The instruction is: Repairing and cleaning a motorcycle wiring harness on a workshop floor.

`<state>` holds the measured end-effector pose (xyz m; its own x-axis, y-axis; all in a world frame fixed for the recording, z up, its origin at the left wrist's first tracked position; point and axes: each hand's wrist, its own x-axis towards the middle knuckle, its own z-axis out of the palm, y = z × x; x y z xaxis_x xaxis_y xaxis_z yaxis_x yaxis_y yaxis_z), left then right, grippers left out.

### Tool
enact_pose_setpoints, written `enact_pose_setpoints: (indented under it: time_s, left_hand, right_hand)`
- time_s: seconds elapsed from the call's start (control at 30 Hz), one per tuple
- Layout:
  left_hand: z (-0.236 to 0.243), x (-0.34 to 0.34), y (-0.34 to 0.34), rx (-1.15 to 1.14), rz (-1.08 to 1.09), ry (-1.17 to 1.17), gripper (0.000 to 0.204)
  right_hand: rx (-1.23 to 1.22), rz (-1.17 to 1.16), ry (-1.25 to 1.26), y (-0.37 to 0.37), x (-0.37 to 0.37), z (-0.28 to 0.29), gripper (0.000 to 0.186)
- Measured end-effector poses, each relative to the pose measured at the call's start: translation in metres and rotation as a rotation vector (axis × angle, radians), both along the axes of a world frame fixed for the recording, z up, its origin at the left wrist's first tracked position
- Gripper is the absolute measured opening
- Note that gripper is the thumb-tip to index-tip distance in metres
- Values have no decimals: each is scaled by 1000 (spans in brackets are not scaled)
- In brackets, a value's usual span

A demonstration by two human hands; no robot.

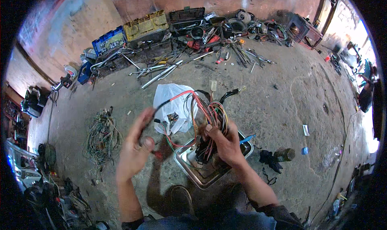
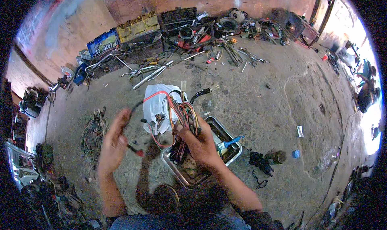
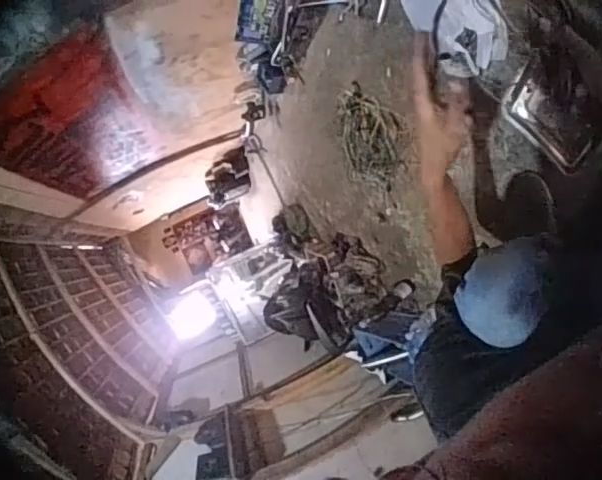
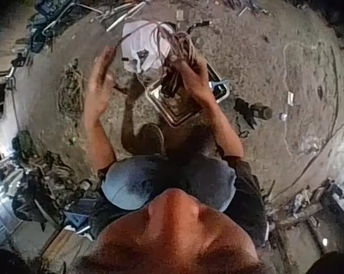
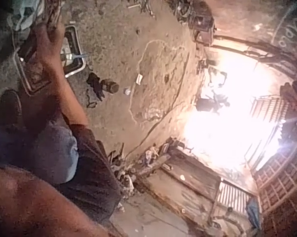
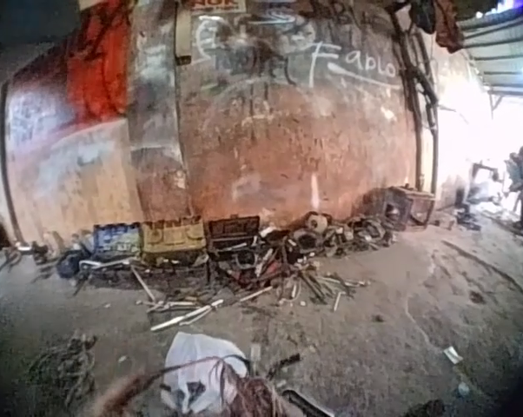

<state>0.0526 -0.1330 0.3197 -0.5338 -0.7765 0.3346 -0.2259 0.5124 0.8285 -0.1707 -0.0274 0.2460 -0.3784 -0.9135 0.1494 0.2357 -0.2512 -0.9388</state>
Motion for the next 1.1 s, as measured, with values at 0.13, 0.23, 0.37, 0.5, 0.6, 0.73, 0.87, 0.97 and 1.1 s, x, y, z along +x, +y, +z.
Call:
enact_pose_setpoints:
  time_s: [0.13, 0.23, 0.37, 0.5, 0.6, 0.73, 0.87, 0.97, 1.1]
  left_hand:
    - [-36, 5, 14, 388, -140, 8, 49]
    - [-47, 6, 17, 517, -195, 173, 39]
    - [-36, -7, 22, 424, -261, 371, 37]
    - [0, -28, 35, 603, -227, 395, 40]
    - [1, -34, 36, 453, -202, 240, 49]
    - [-1, -39, 41, 571, -222, 298, 49]
    - [-2, -53, 54, 589, -280, 210, 51]
    - [-19, -65, 68, 461, -182, 258, 60]
    - [-20, -79, 69, 351, -335, 225, 77]
  right_hand:
    - [-125, 13, -166, 0, -5, 8, 14]
    - [-118, -12, -241, 2, -9, 19, 12]
    - [-173, 21, -268, 2, -14, 9, 16]
    - [-141, -66, -297, 9, -15, 15, 23]
    - [-136, -67, -258, 12, -17, 16, 25]
    - [-112, -83, -258, 15, -13, 22, 30]
    - [-132, -60, -303, 18, -12, 20, 29]
    - [-144, -24, -258, 16, -7, 26, 32]
    - [-15, -87, -241, 19, -1, 18, 37]
